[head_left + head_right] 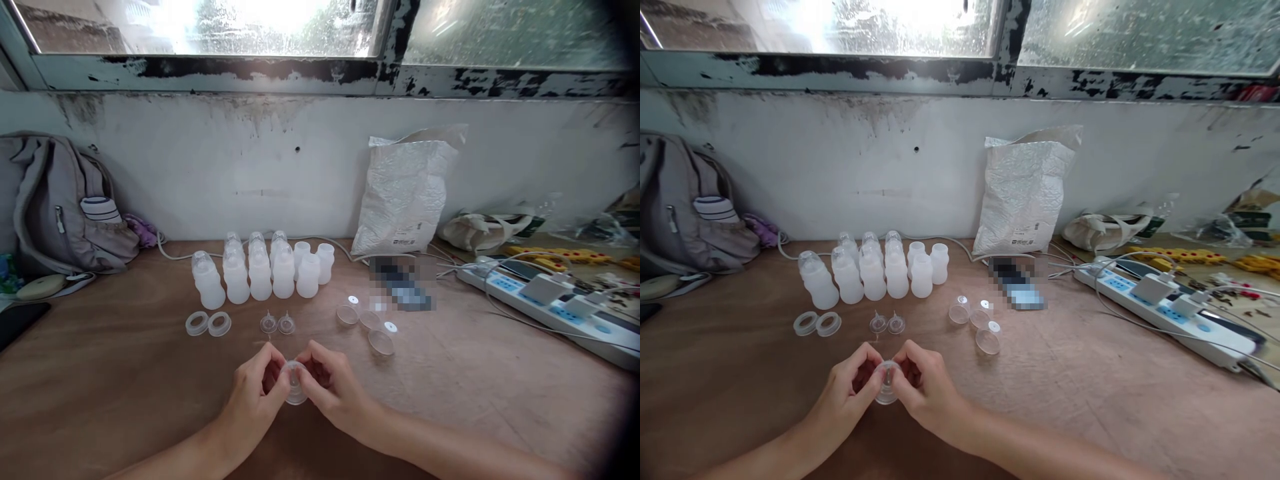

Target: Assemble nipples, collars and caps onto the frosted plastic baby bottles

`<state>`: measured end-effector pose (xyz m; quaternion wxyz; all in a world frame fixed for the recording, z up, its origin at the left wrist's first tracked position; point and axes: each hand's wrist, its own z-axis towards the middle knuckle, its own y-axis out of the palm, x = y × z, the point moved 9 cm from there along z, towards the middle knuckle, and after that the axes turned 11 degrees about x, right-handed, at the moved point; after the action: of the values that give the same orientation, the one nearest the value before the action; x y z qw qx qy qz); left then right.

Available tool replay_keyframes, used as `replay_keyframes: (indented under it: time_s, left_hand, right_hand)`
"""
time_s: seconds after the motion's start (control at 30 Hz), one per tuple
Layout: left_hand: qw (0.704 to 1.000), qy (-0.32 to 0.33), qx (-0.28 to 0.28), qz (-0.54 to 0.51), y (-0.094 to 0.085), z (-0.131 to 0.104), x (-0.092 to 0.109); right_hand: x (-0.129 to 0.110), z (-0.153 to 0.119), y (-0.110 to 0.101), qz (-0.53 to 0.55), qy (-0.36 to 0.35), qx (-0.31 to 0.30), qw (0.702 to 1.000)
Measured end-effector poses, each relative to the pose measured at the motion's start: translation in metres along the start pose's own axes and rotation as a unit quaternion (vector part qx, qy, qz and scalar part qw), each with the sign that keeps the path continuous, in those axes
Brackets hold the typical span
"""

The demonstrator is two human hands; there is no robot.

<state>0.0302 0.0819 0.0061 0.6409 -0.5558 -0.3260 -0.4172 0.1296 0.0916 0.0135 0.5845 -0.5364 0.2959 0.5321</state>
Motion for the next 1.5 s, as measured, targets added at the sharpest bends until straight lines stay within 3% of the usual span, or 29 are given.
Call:
replay_keyframes:
  time_s: [0.4,0.67,1.1,1.37,1.5]
  left_hand:
    - [1.0,-0.019,0.009,-0.019,-0.001,0.005,-0.003]
    - [0.997,0.061,-0.044,-0.03,0.0,-0.005,0.016]
    - [0.981,0.19,-0.044,0.023,0.0,-0.016,0.026]
    - [0.994,0.098,0.017,0.044,0.001,-0.005,0.014]
    - [0.99,0.085,0.03,0.104,0.0,-0.003,0.005]
  right_hand:
    - [0.003,0.005,0.0,-0.004,0.019,-0.005,1.0]
    - [0.002,0.004,-0.002,-0.023,-0.02,0.016,0.999]
    - [0.004,0.003,-0.002,-0.02,-0.042,0.03,0.998]
    - [0.01,0.009,-0.004,-0.028,-0.004,0.052,0.998]
    - [-0.002,0.004,-0.002,-0.049,-0.036,0.041,0.997]
